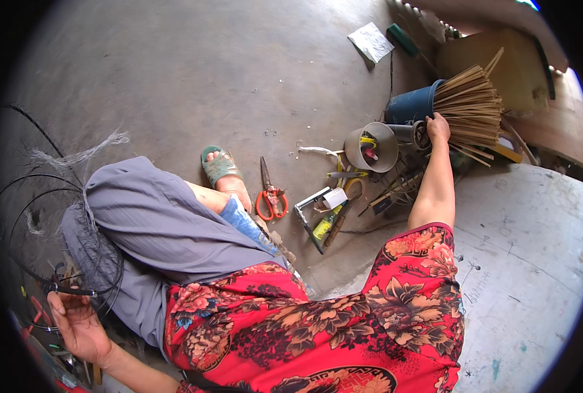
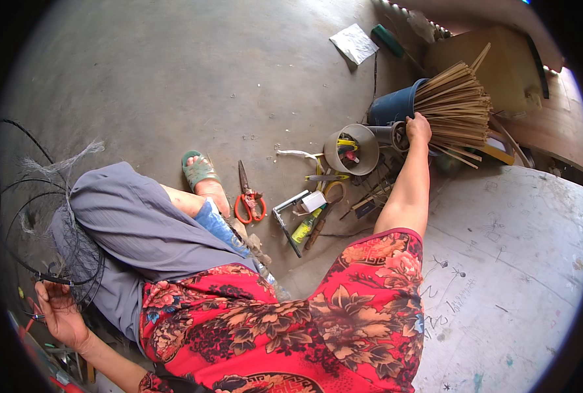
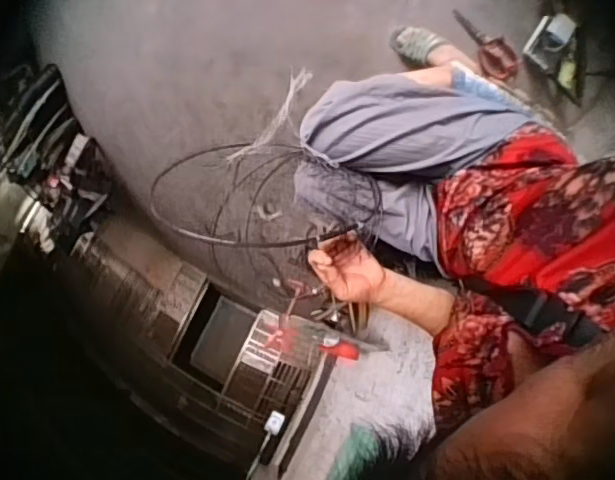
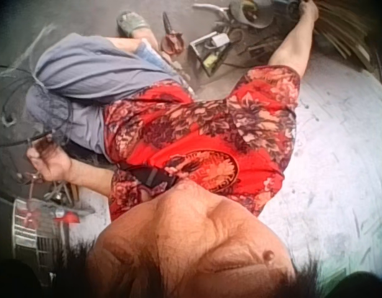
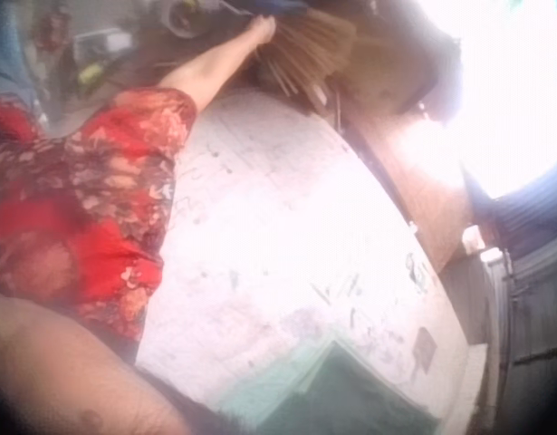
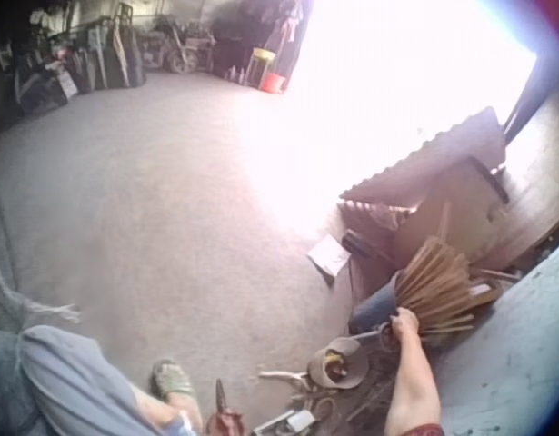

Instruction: The person assembles a fish trap by threading mesh netting onto circular wire hoops and securing them with thin sticks.

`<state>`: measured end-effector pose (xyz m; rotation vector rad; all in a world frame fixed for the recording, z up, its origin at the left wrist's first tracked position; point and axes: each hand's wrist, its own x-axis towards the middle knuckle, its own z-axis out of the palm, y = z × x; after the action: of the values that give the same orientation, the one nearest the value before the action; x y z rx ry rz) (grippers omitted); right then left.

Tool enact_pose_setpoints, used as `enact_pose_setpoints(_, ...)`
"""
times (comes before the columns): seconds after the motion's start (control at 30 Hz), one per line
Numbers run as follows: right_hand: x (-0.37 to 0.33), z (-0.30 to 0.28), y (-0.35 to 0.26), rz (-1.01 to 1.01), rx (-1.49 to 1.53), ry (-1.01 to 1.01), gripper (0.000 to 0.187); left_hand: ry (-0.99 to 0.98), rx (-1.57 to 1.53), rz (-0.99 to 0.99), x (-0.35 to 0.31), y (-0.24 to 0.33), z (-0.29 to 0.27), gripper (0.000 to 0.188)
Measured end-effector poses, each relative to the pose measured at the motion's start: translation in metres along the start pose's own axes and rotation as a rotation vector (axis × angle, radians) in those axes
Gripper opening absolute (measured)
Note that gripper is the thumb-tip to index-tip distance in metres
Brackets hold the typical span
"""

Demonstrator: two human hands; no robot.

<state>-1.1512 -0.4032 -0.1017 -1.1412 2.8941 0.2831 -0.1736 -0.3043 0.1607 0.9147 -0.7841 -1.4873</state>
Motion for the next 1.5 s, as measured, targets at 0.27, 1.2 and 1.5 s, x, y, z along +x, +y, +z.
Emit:
enact_pose_setpoints(0.27,-0.019,0.002,0.015,-0.269,-0.021,0.048,0.040,0.028,-0.160,-0.041,0.000,-0.003,-0.018,0.012)
enact_pose_setpoints(1.2,-0.072,-0.100,-0.108,-0.018,0.753,0.365,0.045,0.095,-0.070,0.124,0.006,-0.023,-0.014,0.021)
enact_pose_setpoints(1.5,-0.327,-0.331,-0.265,-0.898,1.895,-0.021,0.045,0.058,-0.068,0.126,0.019,-0.023,-0.006,0.019)
